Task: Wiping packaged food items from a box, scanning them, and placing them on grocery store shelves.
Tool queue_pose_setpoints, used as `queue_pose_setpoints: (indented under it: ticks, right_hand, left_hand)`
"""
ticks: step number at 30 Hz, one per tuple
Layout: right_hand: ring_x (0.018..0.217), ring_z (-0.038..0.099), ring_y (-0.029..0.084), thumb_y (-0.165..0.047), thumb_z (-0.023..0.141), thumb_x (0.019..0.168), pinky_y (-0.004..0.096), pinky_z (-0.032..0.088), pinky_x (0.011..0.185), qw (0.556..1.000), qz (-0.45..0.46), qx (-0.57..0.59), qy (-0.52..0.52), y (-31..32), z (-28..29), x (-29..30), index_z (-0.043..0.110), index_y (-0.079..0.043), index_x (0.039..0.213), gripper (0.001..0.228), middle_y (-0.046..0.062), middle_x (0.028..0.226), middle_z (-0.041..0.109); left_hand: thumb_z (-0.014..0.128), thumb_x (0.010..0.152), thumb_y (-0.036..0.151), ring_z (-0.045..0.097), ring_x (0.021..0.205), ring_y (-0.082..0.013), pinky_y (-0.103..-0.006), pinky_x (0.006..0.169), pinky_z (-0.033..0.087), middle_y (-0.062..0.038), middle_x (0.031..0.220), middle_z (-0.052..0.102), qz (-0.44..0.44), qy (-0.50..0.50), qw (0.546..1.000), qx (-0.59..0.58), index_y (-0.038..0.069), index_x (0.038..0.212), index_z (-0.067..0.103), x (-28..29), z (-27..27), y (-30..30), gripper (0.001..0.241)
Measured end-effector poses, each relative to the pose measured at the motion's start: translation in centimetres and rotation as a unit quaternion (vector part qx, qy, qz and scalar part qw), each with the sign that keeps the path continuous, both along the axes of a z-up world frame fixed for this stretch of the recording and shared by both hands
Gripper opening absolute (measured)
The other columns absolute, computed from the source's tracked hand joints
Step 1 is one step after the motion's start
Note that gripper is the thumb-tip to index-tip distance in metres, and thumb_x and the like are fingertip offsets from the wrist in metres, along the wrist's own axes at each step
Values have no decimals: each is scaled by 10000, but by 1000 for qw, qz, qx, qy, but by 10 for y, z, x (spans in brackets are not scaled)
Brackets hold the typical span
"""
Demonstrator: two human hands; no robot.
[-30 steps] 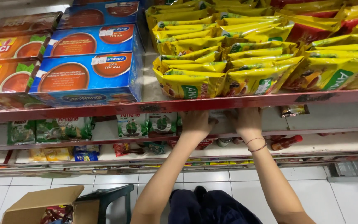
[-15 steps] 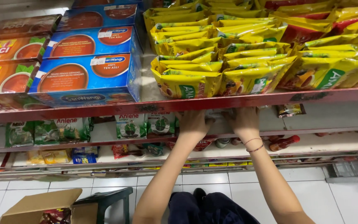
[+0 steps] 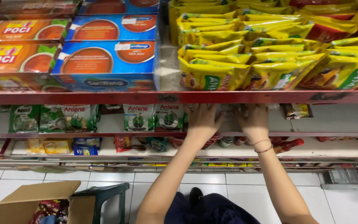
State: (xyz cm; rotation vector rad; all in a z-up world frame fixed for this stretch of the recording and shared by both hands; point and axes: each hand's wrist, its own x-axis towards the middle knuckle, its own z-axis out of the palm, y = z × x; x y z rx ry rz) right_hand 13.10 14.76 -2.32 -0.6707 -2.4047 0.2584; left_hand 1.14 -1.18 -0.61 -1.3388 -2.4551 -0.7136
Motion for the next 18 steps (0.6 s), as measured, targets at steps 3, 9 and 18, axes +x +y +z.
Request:
queue_pose_setpoints:
  ticks: [3, 9, 18]
  right_hand:
    - [1120, 577, 444, -226, 783, 880, 551, 453, 972, 996, 34, 27, 84, -17, 18, 4, 661, -27, 1182, 381, 219, 1126, 639]
    - [1146, 621, 387, -33, 753, 872, 476, 523, 985, 978, 82, 23, 189, -77, 41, 13, 684, -23, 1169, 305, 194, 1208, 633]
    - [1081, 678, 281, 14, 732, 803, 359, 567, 915, 959, 189, -61, 202, -225, 19, -11, 696, -32, 1091, 294, 154, 1204, 636]
  left_hand:
    - [690, 940, 390, 513, 1280, -366, -751, 1051, 270, -186, 1402, 521, -48, 53, 993, 95, 211, 1432, 574, 17, 11, -30, 537]
    - [720, 935, 218, 543, 1278, -254, -585, 1153, 244, -91, 1364, 563, -115, 89, 974, 174, 192, 1331, 680, 53, -21, -134, 399]
    - [713, 825, 206, 519, 1244, -270, -589, 1062, 243, -90, 1306, 567, 15, -74, 994, 73, 181, 1170, 707, 39, -101, -320, 346]
